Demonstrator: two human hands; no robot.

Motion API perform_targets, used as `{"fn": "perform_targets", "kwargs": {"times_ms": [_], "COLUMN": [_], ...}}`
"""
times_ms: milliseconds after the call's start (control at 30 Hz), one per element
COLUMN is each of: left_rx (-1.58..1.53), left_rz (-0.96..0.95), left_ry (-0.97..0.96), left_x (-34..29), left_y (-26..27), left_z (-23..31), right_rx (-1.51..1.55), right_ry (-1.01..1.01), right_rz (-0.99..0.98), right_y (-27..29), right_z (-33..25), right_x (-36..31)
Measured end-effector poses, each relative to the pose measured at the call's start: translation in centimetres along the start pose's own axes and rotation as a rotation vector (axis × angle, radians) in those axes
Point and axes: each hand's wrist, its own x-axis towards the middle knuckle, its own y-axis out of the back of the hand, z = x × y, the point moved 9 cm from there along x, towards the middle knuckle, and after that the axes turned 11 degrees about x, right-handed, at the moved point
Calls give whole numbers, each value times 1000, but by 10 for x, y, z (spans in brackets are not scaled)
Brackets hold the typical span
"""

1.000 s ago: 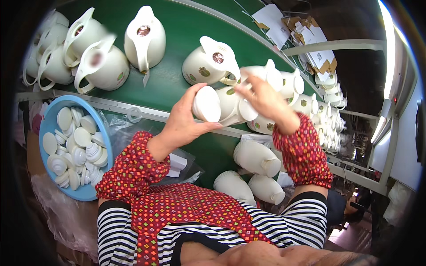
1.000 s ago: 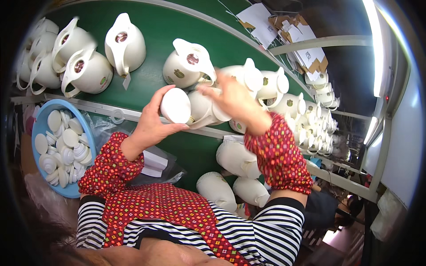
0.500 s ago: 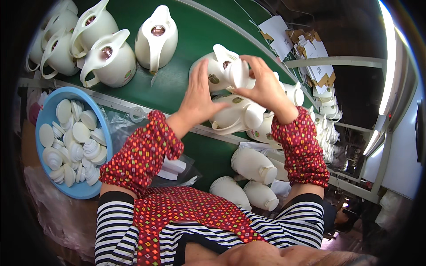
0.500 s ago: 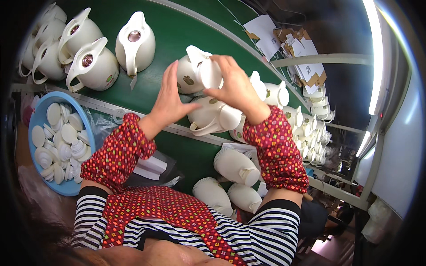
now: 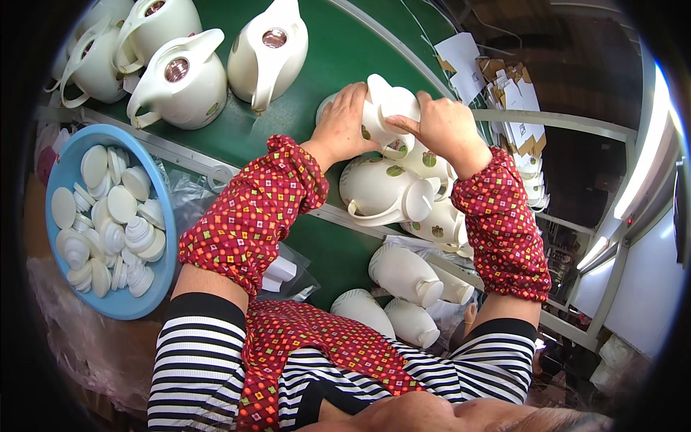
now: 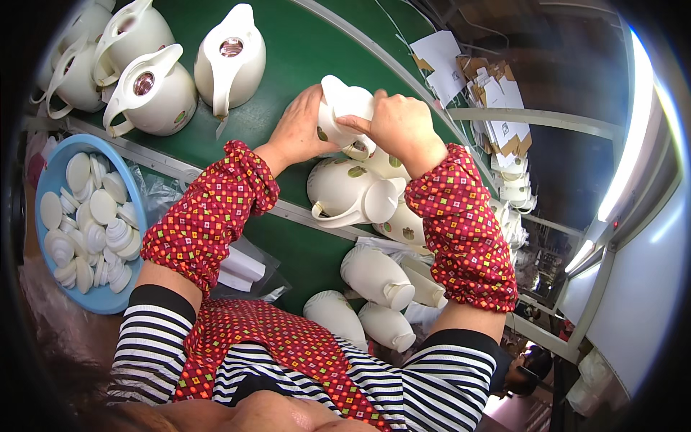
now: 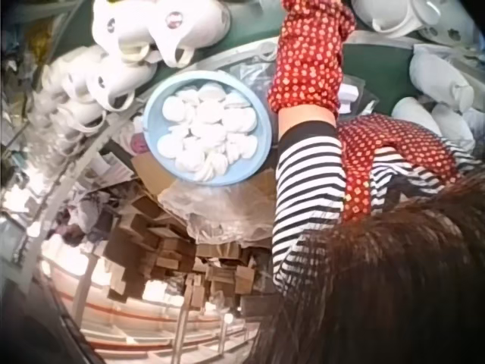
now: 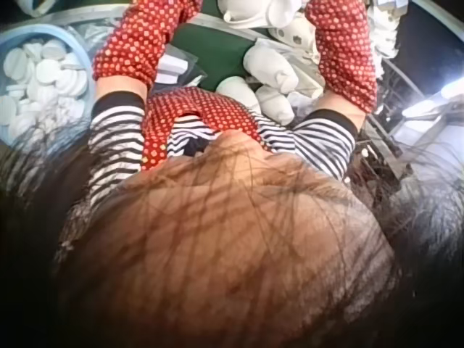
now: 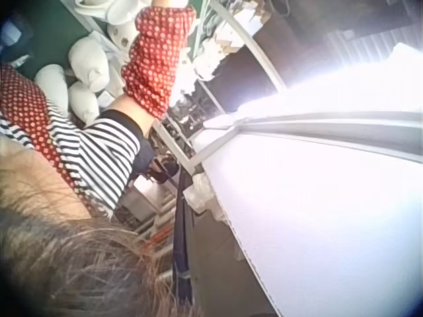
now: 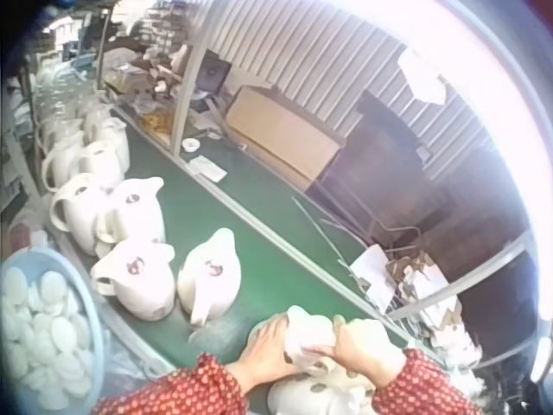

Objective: The person assembles white plastic pitchers on a conveyor belt by attaching lids and applying stickers. They pick up each pitcher, place a lid on top, and then apply a sticker to the side before moving the finished unit along the belt.

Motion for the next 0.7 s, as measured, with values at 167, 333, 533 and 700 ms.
{"fn": "perform_targets", "kwargs": {"times_ms": [167,333,533,700], "left_rx": [-10,-16,-19,3], "left_rz": [-27,-34,-54,-29], "left_ry": [-13,20,26,-17], "left_x": [0,0,1,1], "left_y": [-1,2,0,3], "left_z": [6,4,6,8], "right_rx": [-29,-45,143,73], "right_ry": [642,59,127,486], "right_rz": [248,-75,24,145], "right_y": [0,-6,-21,-8], "right_z": [-29,-1,8,-6], "right_x": [-25,15,7,-8]}}
